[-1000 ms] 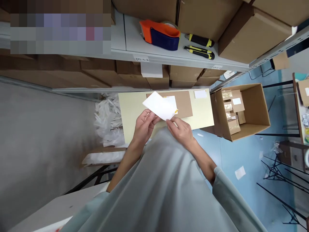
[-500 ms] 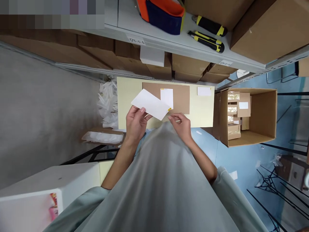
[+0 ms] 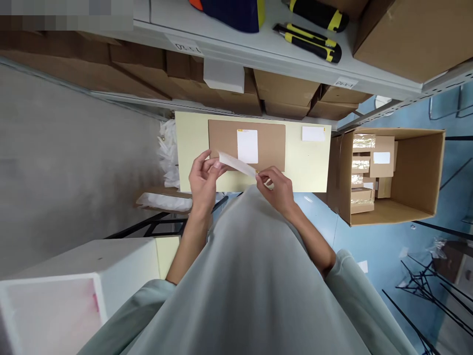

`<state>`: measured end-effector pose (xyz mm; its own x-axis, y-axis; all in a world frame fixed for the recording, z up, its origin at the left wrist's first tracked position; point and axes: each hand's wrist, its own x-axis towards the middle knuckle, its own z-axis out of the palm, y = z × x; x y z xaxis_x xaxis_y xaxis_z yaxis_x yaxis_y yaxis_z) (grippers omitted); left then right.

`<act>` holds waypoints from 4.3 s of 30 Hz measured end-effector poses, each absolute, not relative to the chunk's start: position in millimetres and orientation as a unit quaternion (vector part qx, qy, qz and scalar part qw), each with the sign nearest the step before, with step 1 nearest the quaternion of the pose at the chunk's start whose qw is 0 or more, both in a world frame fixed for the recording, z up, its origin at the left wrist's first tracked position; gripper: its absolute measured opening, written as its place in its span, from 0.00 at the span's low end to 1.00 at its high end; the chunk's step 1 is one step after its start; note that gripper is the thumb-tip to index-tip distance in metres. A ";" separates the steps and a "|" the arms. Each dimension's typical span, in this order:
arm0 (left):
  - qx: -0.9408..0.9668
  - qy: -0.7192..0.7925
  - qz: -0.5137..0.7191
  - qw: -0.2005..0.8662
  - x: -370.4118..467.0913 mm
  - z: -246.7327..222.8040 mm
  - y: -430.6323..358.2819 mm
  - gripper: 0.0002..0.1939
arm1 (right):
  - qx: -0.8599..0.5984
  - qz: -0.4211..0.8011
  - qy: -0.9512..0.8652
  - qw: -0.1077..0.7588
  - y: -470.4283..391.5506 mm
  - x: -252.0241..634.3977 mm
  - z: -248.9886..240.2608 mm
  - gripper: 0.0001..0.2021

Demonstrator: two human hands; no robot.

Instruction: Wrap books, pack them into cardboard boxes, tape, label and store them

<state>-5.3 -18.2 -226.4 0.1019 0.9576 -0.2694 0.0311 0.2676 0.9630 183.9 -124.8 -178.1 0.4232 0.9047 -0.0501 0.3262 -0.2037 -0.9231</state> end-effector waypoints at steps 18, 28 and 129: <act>0.623 0.496 0.283 0.534 -7.5 -229.4 5.3 0.17 | -0.622 0.243 -0.739 0.084 -27.4 270.2 -121.0 0.06; 0.681 0.555 0.160 0.451 11.3 -264.0 15.5 0.07 | -0.596 0.279 -0.753 -0.007 72.0 264.7 -185.6 0.07; 0.888 0.410 -0.041 0.203 23.8 -334.5 65.8 0.44 | -0.672 0.253 -0.678 0.157 -38.6 217.9 -337.9 0.35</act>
